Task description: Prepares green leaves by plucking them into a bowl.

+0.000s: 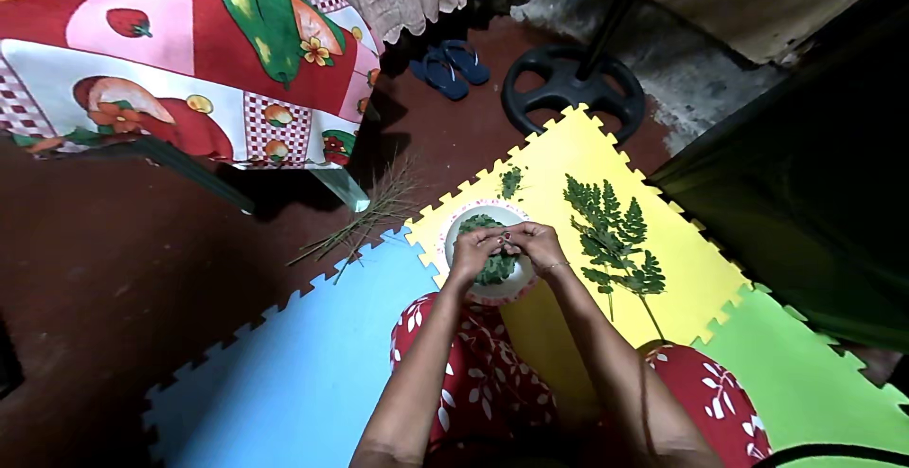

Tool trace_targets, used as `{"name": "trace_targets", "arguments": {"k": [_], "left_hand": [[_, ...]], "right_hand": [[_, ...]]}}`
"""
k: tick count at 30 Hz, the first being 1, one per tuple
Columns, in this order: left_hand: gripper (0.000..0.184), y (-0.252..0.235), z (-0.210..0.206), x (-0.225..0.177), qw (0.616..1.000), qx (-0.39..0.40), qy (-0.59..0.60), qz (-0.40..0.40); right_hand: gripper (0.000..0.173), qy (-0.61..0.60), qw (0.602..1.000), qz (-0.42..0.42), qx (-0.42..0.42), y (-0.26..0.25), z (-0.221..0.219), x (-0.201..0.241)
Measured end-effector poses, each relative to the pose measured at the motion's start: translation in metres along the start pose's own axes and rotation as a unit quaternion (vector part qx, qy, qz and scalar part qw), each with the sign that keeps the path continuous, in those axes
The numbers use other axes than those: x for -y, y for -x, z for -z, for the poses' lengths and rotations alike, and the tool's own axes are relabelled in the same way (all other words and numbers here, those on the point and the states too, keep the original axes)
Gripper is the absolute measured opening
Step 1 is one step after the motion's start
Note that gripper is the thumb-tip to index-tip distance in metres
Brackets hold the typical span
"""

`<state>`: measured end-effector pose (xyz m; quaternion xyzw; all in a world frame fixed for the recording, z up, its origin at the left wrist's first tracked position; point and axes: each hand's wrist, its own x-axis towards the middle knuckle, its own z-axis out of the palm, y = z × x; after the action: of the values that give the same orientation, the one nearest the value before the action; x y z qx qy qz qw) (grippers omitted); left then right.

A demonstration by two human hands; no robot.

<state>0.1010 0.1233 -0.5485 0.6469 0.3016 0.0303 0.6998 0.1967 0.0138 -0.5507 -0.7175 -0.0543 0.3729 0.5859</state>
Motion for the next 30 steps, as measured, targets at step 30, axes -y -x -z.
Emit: {"name": "trace_targets", "arguments": {"k": [30], "left_hand": [[0.014,0.004,-0.012,0.003,0.991,-0.074,0.106,0.031]], "right_hand": [[0.011,-0.072,0.997,-0.026,-0.006,0.01,0.013,-0.001]]}}
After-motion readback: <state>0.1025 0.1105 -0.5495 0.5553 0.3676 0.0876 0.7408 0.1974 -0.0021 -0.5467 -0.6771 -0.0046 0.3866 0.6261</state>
